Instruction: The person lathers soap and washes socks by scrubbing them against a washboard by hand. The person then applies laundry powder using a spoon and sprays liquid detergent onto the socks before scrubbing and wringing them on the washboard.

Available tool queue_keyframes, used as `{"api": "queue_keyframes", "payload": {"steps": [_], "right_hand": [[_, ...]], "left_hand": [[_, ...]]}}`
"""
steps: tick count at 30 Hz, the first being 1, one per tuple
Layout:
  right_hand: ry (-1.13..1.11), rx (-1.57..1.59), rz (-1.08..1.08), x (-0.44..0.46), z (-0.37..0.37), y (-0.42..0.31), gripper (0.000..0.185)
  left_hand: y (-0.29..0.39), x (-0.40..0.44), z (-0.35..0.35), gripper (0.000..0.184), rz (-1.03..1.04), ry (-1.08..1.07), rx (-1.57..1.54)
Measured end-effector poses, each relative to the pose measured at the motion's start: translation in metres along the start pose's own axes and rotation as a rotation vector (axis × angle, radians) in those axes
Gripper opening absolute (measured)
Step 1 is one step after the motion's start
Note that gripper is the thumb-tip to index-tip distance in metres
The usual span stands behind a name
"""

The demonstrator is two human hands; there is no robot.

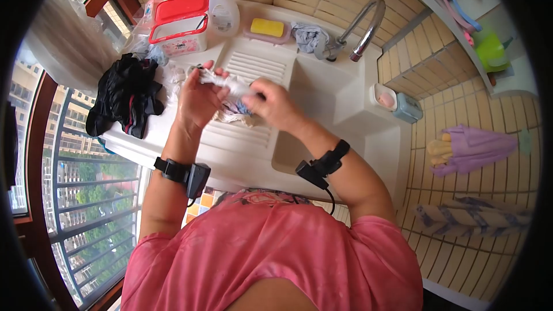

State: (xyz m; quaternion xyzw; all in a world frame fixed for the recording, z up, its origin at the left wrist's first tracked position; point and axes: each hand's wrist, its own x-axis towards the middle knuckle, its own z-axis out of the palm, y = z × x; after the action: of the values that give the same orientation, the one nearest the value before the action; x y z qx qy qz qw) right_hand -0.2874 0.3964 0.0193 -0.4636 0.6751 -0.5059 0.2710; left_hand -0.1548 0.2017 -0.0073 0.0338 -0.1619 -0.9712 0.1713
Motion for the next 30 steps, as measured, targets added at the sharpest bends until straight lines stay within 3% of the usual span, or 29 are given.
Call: {"api": "queue_keyframes", "payload": {"steps": [1, 2, 3, 7, 10, 11, 12, 15, 16, 18, 19, 20, 22, 23, 30], "right_hand": [[0.045, 0.332, 0.098, 0.000, -0.009, -0.028, 0.020], [0.044, 0.332, 0.098, -0.001, -0.021, -0.037, 0.020], [0.049, 0.461, 0.139, -0.001, -0.033, -0.042, 0.023], [0.084, 0.598, 0.172, 0.000, -0.030, -0.065, 0.033], [0.078, 0.666, 0.184, 0.005, -0.028, -0.073, 0.040], [0.077, 0.707, 0.202, 0.007, -0.029, -0.075, 0.044], [0.079, 0.706, 0.202, 0.008, -0.032, -0.076, 0.044], [-0.048, 0.745, 0.203, 0.014, -0.038, -0.074, 0.050], [-0.096, 0.724, 0.246, 0.016, -0.039, -0.071, 0.046], [-0.145, 0.704, 0.290, 0.018, -0.034, -0.069, 0.043], [-0.137, 0.693, 0.318, 0.020, -0.031, -0.069, 0.043], [-0.131, 0.683, 0.344, 0.021, -0.028, -0.068, 0.044], [-0.148, 0.720, 0.345, 0.024, -0.033, -0.064, 0.042], [-0.129, 0.636, 0.356, 0.024, -0.038, -0.065, 0.040], [-0.025, 0.341, 0.275, 0.023, -0.053, -0.076, 0.035]], "left_hand": [[0.009, 0.006, -0.016, 0.034, 0.070, 0.222, 0.081], [0.017, 0.012, -0.032, 0.033, 0.139, 0.440, 0.163], [0.025, 0.011, -0.036, 0.033, 0.130, 0.520, 0.220], [0.017, 0.004, -0.024, 0.027, -0.121, 0.458, 0.408], [-0.001, 0.001, -0.016, 0.029, -0.176, 0.368, 0.522], [-0.002, -0.003, -0.014, 0.042, -0.223, 0.270, 0.598], [-0.005, -0.006, -0.009, 0.042, -0.225, 0.268, 0.598], [-0.013, -0.015, 0.015, 0.079, -0.194, 0.111, 0.863], [-0.015, -0.015, 0.022, 0.079, -0.197, 0.111, 0.861], [-0.021, -0.014, 0.034, 0.076, -0.130, -0.140, 0.856], [-0.024, -0.012, 0.044, 0.059, -0.121, -0.160, 0.872], [-0.025, -0.011, 0.044, 0.059, -0.120, -0.158, 0.873], [-0.025, -0.007, 0.044, 0.037, -0.224, -0.121, 0.845], [-0.029, -0.009, 0.046, 0.029, -0.169, -0.029, 0.789], [-0.015, -0.012, 0.025, 0.037, -0.199, 0.045, 0.574]]}}
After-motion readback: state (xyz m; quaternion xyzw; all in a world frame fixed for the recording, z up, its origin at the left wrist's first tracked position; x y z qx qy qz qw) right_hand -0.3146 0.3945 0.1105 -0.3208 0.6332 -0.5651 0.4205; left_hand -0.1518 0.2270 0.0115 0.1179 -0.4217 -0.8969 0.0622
